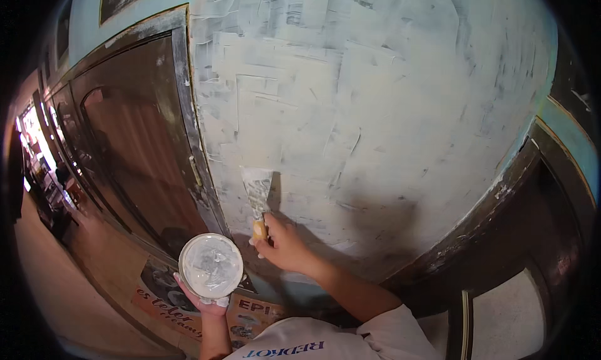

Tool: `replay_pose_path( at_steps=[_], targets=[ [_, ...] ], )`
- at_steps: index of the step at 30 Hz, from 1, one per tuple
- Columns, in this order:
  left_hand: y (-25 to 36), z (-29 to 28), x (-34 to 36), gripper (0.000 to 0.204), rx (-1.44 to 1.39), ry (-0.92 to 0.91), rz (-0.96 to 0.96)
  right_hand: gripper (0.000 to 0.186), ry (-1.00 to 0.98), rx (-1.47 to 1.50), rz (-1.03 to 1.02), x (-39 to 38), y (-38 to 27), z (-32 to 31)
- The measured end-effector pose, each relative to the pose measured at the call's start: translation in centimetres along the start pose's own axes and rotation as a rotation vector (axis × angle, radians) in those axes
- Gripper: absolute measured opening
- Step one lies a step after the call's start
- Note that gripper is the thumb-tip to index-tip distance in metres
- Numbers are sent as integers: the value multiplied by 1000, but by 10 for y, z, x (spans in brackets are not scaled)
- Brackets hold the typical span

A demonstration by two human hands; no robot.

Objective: Apply wall putty or plaster to a wall using a spatula.

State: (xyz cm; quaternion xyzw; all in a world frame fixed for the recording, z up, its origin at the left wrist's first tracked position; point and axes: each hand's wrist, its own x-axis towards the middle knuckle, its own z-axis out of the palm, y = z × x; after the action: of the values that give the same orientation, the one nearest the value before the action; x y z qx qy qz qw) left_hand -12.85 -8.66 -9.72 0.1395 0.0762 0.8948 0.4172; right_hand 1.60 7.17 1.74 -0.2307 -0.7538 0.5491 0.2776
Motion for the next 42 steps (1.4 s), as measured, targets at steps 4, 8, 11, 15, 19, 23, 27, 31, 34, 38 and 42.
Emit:
replay_pose_path(
  at_steps=[4,8,11,15,19,23,27,31,34,38,42],
  targets=[
    [-1,2,-10,80,-706,29,72,31,23,-227,-211,34,-53,-8],
    [4,-8,-7,80,-114,148,-17,24,55,69,-144,38,-38,0],
    [2,-23,-9,78,27,231,114,24,44,8,-41,5,23,18],
    [16,-14,-7,76,-170,-106,154,27,23,-128,-162,9,12,16],
    [25,2,-2,78,-51,96,60,30,10,-164,-231,65,-79,-5],
    [25,-16,-3,74,60,-72,103,28,-23,2,-205,81,-81,0],
    [26,-17,-6,74,111,-168,188,30,-83,-53,7,37,0,31],
    [32,-8,-6,75,-48,-28,54,28,-58,-375,-192,38,-23,26],
    [32,-13,-4,77,-84,80,6,28,13,-237,-200,66,-67,17],
    [25,-30,-4,76,99,-240,230,30,14,-60,-86,72,-67,17],
    [29,-10,-1,75,35,112,113,27,-42,54,-1,27,1,31]
  ],
)
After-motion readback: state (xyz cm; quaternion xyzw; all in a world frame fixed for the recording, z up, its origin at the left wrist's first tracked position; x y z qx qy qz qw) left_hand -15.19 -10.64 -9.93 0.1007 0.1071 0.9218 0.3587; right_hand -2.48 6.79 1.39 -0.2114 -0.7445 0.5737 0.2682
